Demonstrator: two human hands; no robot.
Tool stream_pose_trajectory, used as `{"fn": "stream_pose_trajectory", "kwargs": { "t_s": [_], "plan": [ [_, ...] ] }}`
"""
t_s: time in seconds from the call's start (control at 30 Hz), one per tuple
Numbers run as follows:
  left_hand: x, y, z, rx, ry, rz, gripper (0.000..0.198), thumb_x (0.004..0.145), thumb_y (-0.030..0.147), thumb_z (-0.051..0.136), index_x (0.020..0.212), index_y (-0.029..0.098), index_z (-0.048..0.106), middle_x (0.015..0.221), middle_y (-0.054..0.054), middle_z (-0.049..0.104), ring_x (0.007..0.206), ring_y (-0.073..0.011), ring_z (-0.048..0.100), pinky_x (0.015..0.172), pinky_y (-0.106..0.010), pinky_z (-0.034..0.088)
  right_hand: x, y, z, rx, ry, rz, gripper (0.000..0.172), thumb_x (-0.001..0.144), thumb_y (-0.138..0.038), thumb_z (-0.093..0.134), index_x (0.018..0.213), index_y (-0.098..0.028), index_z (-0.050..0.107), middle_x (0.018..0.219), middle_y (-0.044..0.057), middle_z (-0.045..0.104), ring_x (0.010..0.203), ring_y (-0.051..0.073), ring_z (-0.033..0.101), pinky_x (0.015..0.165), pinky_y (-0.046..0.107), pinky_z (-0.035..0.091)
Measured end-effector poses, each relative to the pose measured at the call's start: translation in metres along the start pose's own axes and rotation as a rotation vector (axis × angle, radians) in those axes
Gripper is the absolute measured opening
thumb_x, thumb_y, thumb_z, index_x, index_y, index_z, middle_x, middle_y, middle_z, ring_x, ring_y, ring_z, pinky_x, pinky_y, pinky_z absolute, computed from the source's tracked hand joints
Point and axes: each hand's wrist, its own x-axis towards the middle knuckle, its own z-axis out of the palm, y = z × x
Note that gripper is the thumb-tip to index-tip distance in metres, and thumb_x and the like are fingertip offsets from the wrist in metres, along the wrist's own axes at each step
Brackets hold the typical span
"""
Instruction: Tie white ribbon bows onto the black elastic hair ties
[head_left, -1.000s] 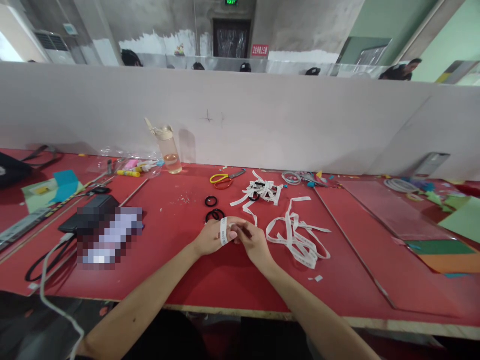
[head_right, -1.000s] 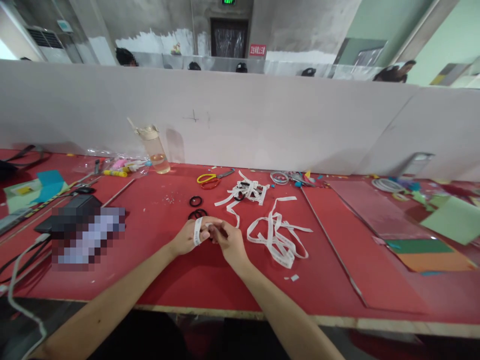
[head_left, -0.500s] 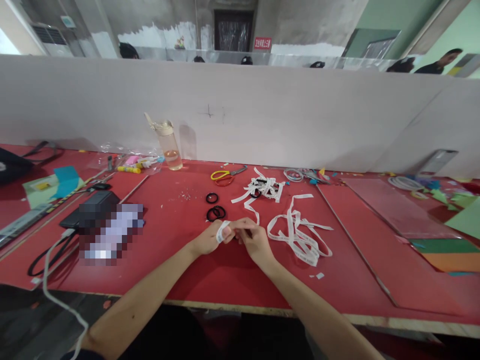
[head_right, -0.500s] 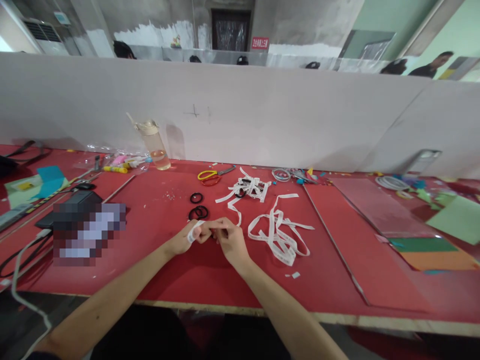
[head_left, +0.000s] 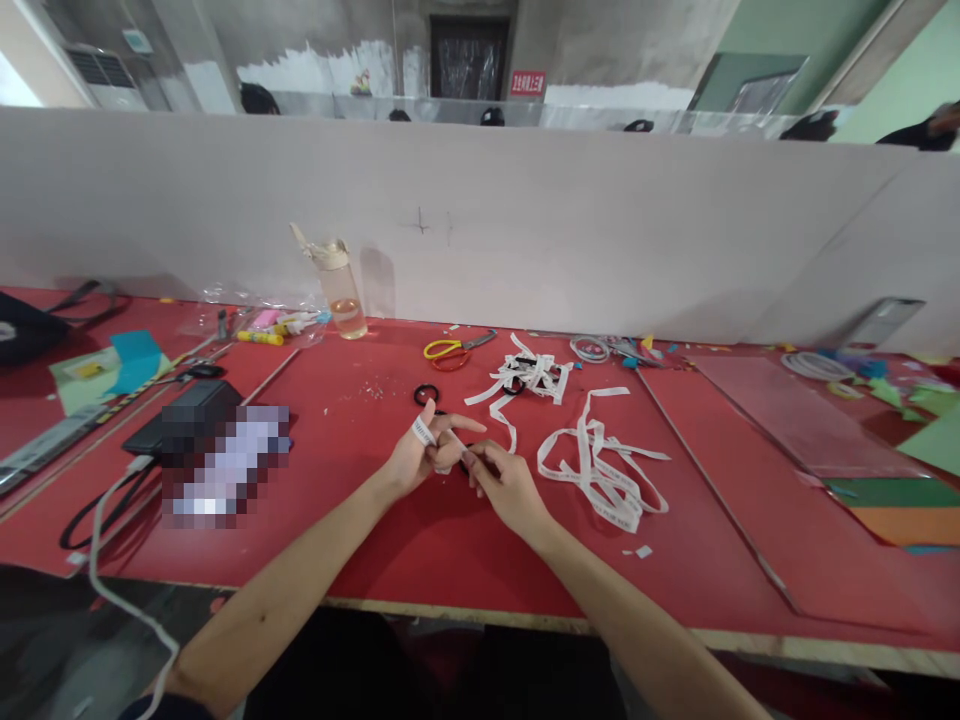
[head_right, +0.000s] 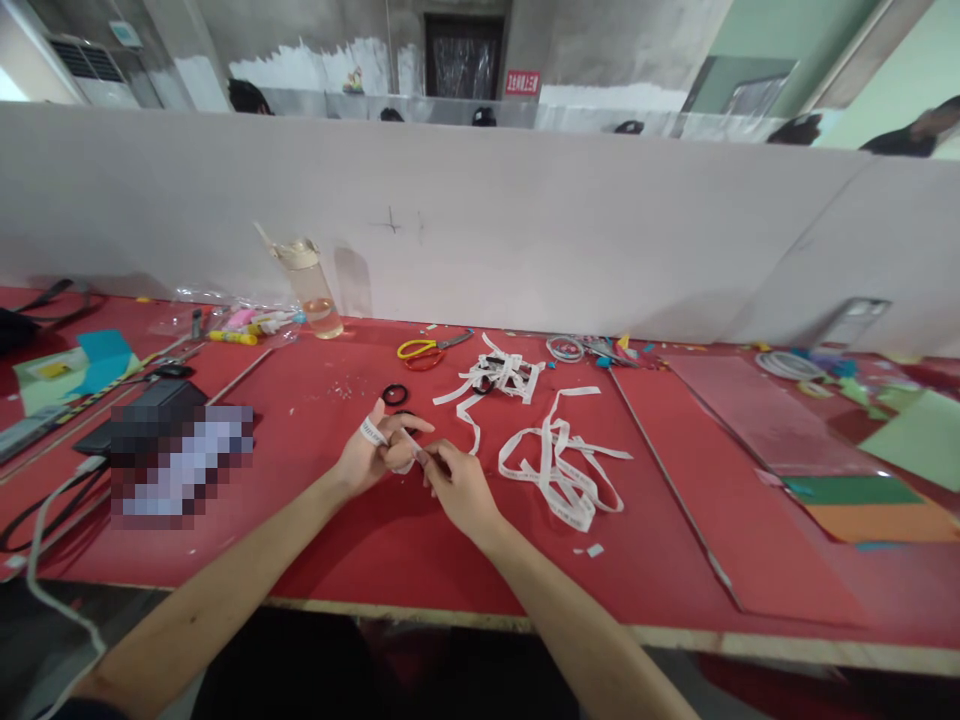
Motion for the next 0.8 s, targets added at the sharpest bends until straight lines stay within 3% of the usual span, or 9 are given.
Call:
{"fn": "stream_pose_trajectory", "kwargs": {
  "t_s": [0.27, 0.43, 0.6, 0.8],
  "plan": [
    [-0.001, -0.001, -0.005, 0.115, -0.007, 0.025, 0.081, 0.096, 0.071, 0.025, 0.116, 0.005, 0.067, 0.041, 0.013, 0.015, 0.039, -0.0071, 0.007, 0.043, -0.022, 0.014, -0.001, -0.004, 0.000, 0.039, 0.015, 0.019, 0.028, 0.098, -0.043, 0.049, 0.085, -0.020, 0.057, 0.064, -0.002, 0.060, 0.052, 0.010, 0.057, 0.055, 0.021, 0.045],
    [-0.006, 0.002, -0.001, 0.533, 0.105, 0.088, 0.079, 0.098, 0.068, 0.026, 0.125, 0.003, 0.063, 0.048, 0.011, 0.020, 0.044, -0.0082, 0.014, 0.046, -0.023, 0.012, -0.002, -0.007, -0.001, 0.091, 0.013, 0.038, 0.031, 0.098, -0.047, 0.049, 0.085, -0.019, 0.056, 0.063, -0.003, 0.059, 0.051, 0.009, 0.056, 0.056, 0.021, 0.045],
    [-0.012, 0.008, 0.006, 0.991, 0.196, 0.122, 0.057, 0.101, 0.052, 0.037, 0.133, 0.012, 0.061, 0.056, 0.005, 0.043, 0.053, -0.0104, 0.038, 0.053, -0.022, 0.027, -0.007, -0.010, 0.002, 0.171, -0.083, 0.022, 0.033, 0.098, -0.050, 0.049, 0.087, -0.019, 0.056, 0.064, -0.003, 0.059, 0.050, 0.008, 0.054, 0.054, 0.020, 0.044],
    [-0.012, 0.010, 0.008, 1.111, 0.155, 0.120, 0.048, 0.100, 0.045, 0.041, 0.130, 0.015, 0.063, 0.055, 0.006, 0.045, 0.051, -0.0093, 0.040, 0.053, -0.020, 0.028, -0.010, -0.012, 0.003, 0.244, -0.163, 0.024, 0.038, 0.096, -0.055, 0.050, 0.087, -0.018, 0.054, 0.066, -0.002, 0.060, 0.053, 0.008, 0.057, 0.055, 0.020, 0.046]
  ]
}}
